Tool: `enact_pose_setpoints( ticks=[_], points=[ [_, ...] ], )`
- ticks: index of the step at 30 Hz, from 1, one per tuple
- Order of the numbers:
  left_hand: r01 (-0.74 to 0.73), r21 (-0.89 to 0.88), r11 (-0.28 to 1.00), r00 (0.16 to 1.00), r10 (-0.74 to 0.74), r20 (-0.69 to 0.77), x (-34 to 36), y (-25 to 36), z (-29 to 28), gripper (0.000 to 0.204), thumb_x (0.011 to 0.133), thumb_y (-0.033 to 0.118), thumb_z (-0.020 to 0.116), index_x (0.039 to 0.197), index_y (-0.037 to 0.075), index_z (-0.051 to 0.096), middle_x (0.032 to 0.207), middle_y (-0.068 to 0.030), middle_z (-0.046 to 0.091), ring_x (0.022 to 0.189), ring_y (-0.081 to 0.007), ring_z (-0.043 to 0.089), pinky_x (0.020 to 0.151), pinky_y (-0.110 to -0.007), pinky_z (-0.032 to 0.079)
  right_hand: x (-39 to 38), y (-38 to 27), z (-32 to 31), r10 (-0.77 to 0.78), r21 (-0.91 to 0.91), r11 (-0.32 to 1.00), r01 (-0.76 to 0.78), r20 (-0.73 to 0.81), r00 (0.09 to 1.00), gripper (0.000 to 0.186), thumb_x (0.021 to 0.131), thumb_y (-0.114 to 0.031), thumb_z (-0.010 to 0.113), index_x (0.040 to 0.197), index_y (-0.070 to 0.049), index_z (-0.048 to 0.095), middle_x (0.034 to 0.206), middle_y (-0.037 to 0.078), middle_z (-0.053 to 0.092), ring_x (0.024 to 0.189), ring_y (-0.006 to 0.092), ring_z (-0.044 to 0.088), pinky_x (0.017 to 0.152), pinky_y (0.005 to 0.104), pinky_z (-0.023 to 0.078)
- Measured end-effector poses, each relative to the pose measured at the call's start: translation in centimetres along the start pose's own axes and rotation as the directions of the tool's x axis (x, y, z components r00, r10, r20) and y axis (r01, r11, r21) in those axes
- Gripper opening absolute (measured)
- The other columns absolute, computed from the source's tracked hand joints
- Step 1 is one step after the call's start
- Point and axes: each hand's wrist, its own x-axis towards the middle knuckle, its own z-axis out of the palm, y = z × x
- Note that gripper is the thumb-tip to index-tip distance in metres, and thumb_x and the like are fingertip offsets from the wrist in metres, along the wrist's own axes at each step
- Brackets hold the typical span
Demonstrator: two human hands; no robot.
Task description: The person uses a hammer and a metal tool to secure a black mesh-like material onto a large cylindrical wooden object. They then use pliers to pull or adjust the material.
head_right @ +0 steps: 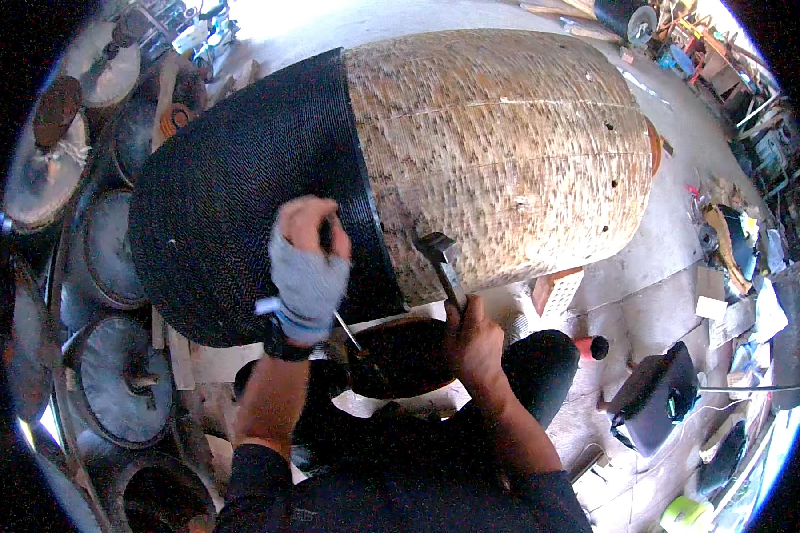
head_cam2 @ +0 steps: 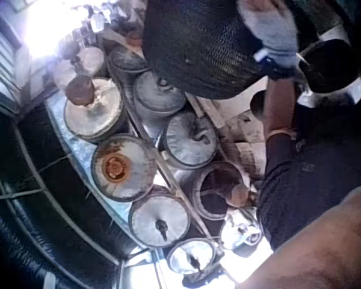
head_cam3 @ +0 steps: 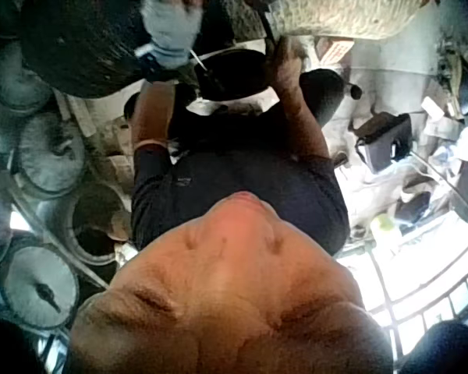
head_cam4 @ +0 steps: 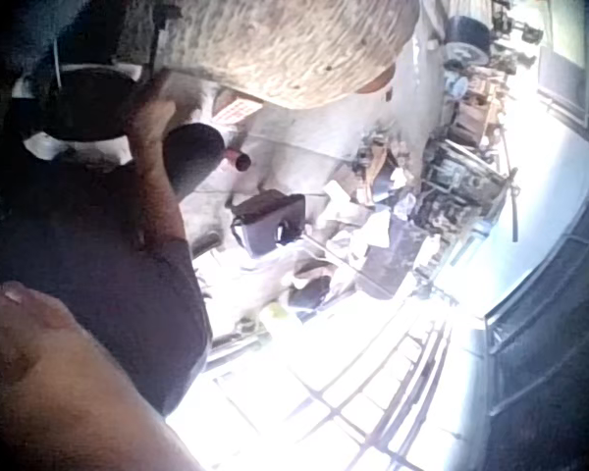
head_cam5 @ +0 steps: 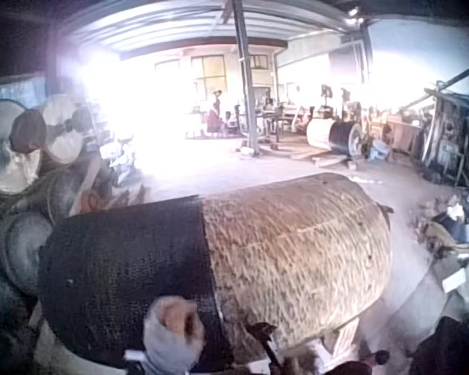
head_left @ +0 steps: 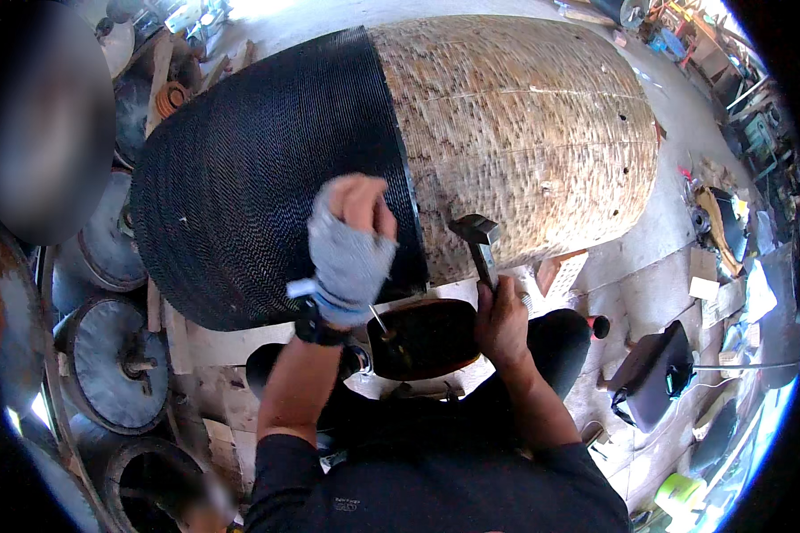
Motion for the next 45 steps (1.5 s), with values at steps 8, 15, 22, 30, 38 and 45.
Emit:
enact_pose_setpoints(
  ticks=[8,15,22,30,38,45],
  points=[
    [0.123,-0.1,0.987,0.989,-0.113,0.1,-7.8,2.8,2.5,0.046,0.078,-0.003,0.071,0.122,0.004,0.058,0.1,-0.0134,0.067,0.093,-0.0316,0.063,0.085,-0.043,0.05,-1.2,1.0,0.0,0.035,0.094,0.995,-0.036,0.017,0.999,0.017,0.095,-0.017,0.061,0.098,-0.003,0.052,0.07,0.024,0.06,0.067,0.0471,0.061,0.056,0.0518,0.046],
    [0.193,-0.116,0.974,0.974,-0.176,0.145,-7.7,2.5,2.8,0.05,0.079,-0.002,0.074,0.126,0.004,0.057,0.099,-0.0117,0.068,0.09,-0.0265,0.067,0.083,-0.038,0.052,-2.2,0.6,-0.1,0.02,0.143,0.989,-0.027,0.052,0.998,0.019,0.096,-0.019,0.061,0.105,-0.004,0.055,0.074,0.026,0.063,0.069,0.0471,0.064,0.058,0.0522,0.049],
    [0.258,-0.047,0.965,0.95,-0.244,0.195,-6.8,3.6,2.7,0.061,0.072,0.0,0.075,0.129,0.005,0.054,0.098,-0.0103,0.068,0.089,-0.0271,0.066,0.083,-0.04,0.05,-2.0,-0.1,-0.3,-0.023,0.13,0.991,0.012,0.081,0.996,0.018,0.095,-0.016,0.061,0.105,-0.002,0.055,0.075,0.025,0.063,0.069,0.0458,0.063,0.059,0.0494,0.05],
    [0.291,0.089,0.953,0.938,-0.302,0.168,-6.1,4.6,3.8,0.078,0.063,0.006,0.081,0.134,0.005,0.048,0.101,-0.0109,0.065,0.093,-0.0316,0.061,0.085,-0.045,0.046,-1.9,-1.1,-0.6,-0.105,0.05,0.994,0.101,0.081,0.991,0.016,0.095,-0.01,0.058,0.107,0.0,0.053,0.072,0.023,0.06,0.064,0.0441,0.061,0.057,0.0451,0.047],
    [0.307,0.095,0.947,0.929,-0.319,0.185,-7.0,4.1,4.6,0.08,0.067,0.008,0.08,0.138,0.002,0.043,0.106,-0.0182,0.06,0.096,-0.0361,0.058,0.088,-0.047,0.046,-1.9,-1.6,-1.0,-0.123,-0.024,0.992,0.125,0.048,0.991,0.018,0.093,-0.013,0.062,0.105,-0.002,0.053,0.072,0.019,0.063,0.065,0.0421,0.064,0.056,0.0485,0.05],
    [0.222,-0.039,0.974,0.95,-0.208,0.232,-10.3,5.5,2.4,0.07,0.076,0.014,0.078,0.138,0.001,0.046,0.117,-0.0213,0.058,0.1,-0.0383,0.058,0.09,-0.048,0.047,-2.2,-1.1,-0.7,-0.177,0.071,0.981,0.181,-0.05,0.983,0.022,0.094,-0.014,0.06,0.109,-0.001,0.051,0.07,0.02,0.062,0.064,0.0441,0.063,0.055,0.0505,0.049]
  ],
)
